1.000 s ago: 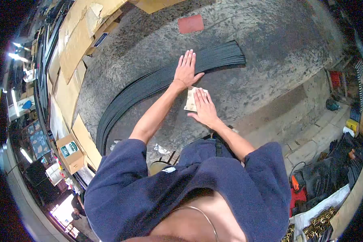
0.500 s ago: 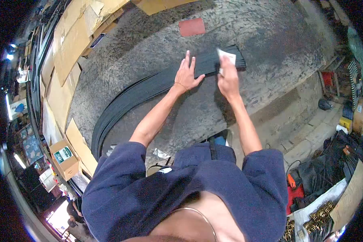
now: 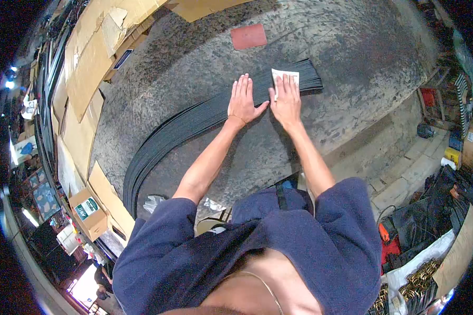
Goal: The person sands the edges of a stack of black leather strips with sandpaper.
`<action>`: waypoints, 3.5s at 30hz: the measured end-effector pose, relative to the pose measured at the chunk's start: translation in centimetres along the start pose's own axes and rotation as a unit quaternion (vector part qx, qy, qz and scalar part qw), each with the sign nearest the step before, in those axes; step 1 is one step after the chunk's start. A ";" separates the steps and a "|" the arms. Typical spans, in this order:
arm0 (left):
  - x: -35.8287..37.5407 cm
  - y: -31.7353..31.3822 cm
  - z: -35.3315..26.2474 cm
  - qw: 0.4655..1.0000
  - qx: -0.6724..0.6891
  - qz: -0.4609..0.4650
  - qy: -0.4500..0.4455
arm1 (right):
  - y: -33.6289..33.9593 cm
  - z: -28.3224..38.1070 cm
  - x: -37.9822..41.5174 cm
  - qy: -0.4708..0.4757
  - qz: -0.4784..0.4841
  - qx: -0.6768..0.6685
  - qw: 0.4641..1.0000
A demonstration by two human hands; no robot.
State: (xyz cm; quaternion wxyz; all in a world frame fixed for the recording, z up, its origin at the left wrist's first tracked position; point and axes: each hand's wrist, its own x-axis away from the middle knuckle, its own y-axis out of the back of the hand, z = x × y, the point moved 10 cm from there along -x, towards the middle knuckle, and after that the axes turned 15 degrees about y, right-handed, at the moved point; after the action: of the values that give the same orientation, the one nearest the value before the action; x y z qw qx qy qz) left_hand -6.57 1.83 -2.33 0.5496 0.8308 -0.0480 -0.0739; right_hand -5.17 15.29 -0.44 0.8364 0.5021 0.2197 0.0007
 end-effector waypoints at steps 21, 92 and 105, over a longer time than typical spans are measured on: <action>0.2 0.1 -0.2 1.000 -0.009 0.009 -0.001 | 4.8 -9.6 1.8 -0.044 -0.138 0.033 0.989; -0.2 1.0 -0.6 1.000 -0.005 0.004 -0.001 | 1.8 -7.0 -2.7 0.036 -0.025 -0.058 0.997; -0.3 0.6 -0.5 1.000 -0.015 0.005 0.002 | 1.4 -5.4 -2.4 -0.106 -0.066 -0.079 0.989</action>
State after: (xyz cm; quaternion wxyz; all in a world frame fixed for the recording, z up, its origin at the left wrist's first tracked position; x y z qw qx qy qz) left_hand -6.76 2.13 -1.54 0.5621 0.8226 -0.0501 -0.0698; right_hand -9.08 20.00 -0.58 0.8901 0.4162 0.1620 -0.0905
